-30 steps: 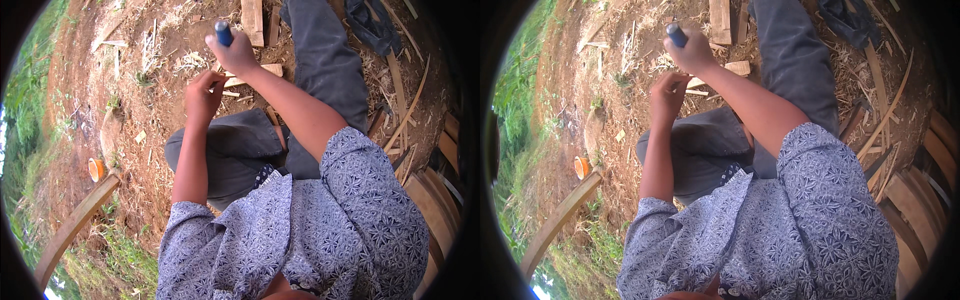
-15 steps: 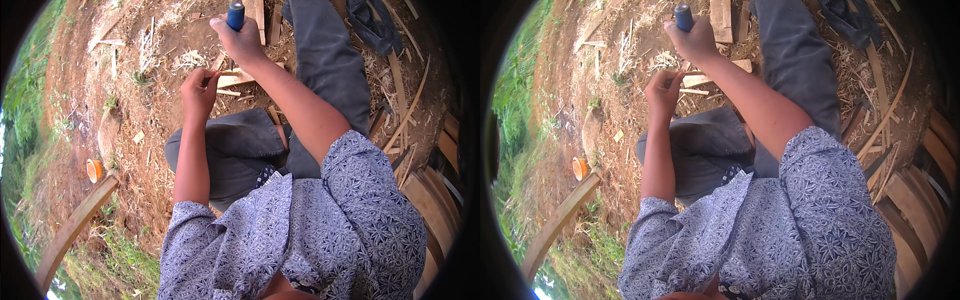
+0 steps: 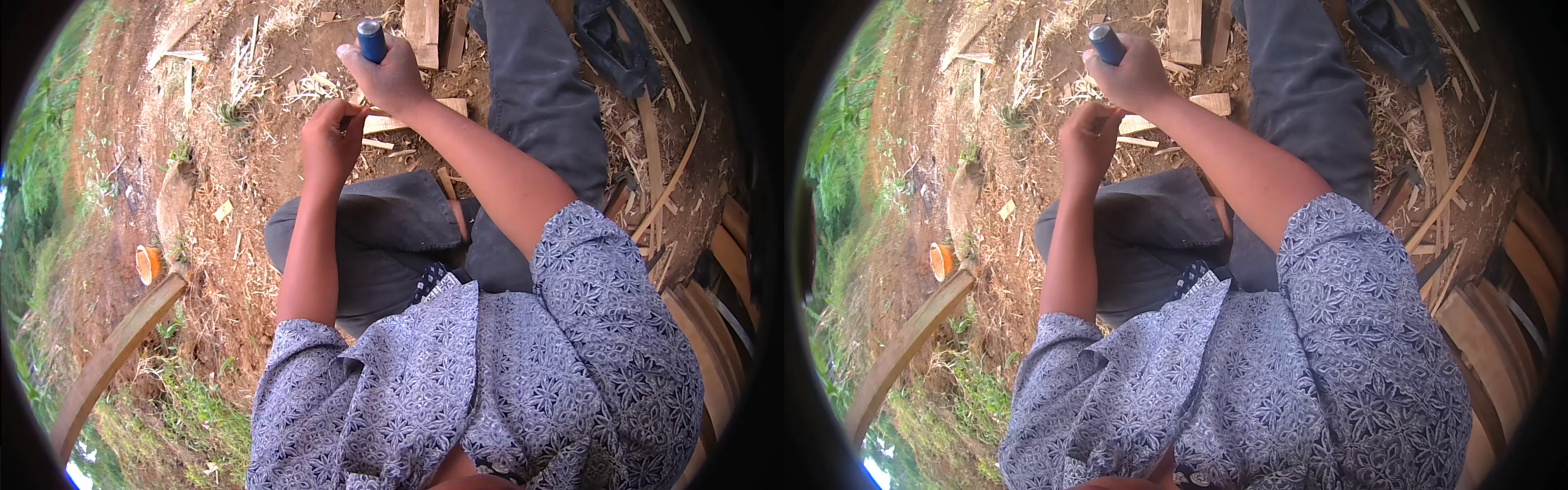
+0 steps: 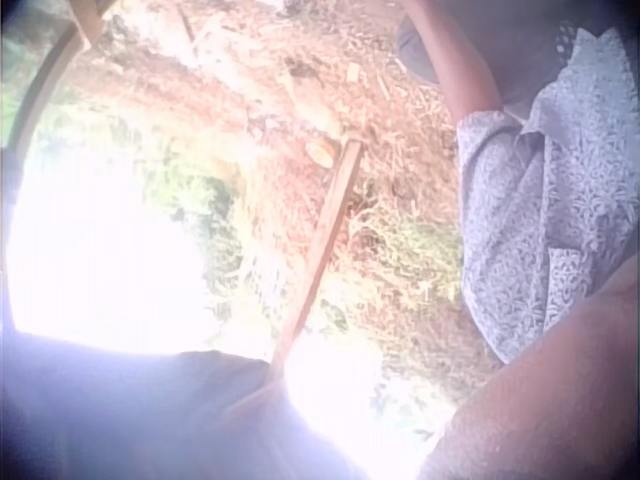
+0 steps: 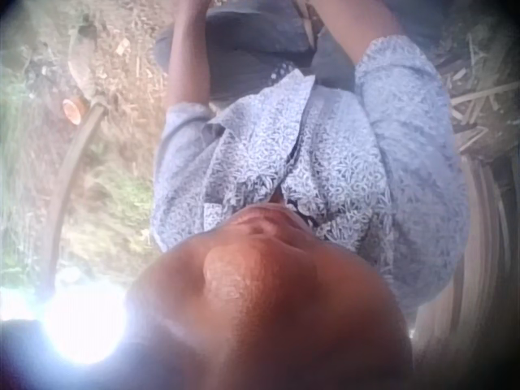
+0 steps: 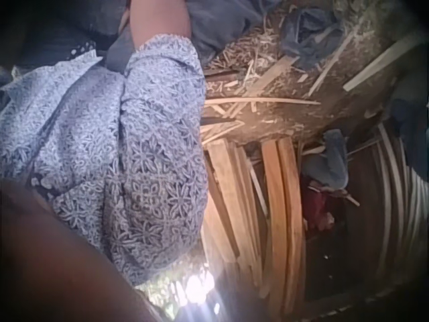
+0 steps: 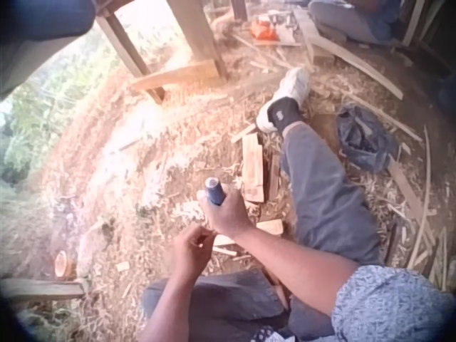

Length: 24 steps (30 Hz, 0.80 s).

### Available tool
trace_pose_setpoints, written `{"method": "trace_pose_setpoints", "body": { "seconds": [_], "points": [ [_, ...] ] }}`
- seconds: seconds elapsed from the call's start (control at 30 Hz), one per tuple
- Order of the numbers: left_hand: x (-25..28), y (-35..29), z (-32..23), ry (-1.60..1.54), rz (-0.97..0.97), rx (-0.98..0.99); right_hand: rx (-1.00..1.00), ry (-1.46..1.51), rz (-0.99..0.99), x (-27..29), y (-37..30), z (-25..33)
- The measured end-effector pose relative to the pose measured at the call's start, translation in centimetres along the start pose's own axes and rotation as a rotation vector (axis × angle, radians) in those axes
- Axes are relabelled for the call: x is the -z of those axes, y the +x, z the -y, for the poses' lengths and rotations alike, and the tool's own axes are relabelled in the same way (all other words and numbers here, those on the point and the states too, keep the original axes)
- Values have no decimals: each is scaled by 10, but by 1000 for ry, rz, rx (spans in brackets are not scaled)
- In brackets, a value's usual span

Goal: The person sits on the ground and uses a chisel and hammer to carve a small piece of wood. They repeatedly position the chisel on the wood and strike it with the hammer to remove shavings, occasionally adjusting the wood's position.

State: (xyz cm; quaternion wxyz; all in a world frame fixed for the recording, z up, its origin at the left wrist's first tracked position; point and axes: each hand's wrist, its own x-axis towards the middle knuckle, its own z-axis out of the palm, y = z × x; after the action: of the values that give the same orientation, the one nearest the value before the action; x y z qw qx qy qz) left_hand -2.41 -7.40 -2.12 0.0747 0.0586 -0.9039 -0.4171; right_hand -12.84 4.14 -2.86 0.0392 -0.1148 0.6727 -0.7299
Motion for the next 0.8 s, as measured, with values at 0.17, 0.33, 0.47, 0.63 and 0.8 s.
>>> {"method": "trace_pose_setpoints", "body": {
  "seconds": [0.17, 0.33, 0.47, 0.63, 0.8],
  "points": [
    [-1, -2, -13, -23, 8, -61, 9, -254, 72, 1, -16, -17],
    [-2, -2, -4, -29, -27, -9, -129, -47, -24, 6, -7, -21],
    [2, -9, 8, -71, -25, 56, -138, 107, -103, 21, 11, -17],
    [1, -5, 9, -120, -13, 3, -106, 251, -48, 4, 10, 12],
    [2, -3, 4, -84, -15, -15, -73, 124, -62, 2, 11, 9]
  ]
}}
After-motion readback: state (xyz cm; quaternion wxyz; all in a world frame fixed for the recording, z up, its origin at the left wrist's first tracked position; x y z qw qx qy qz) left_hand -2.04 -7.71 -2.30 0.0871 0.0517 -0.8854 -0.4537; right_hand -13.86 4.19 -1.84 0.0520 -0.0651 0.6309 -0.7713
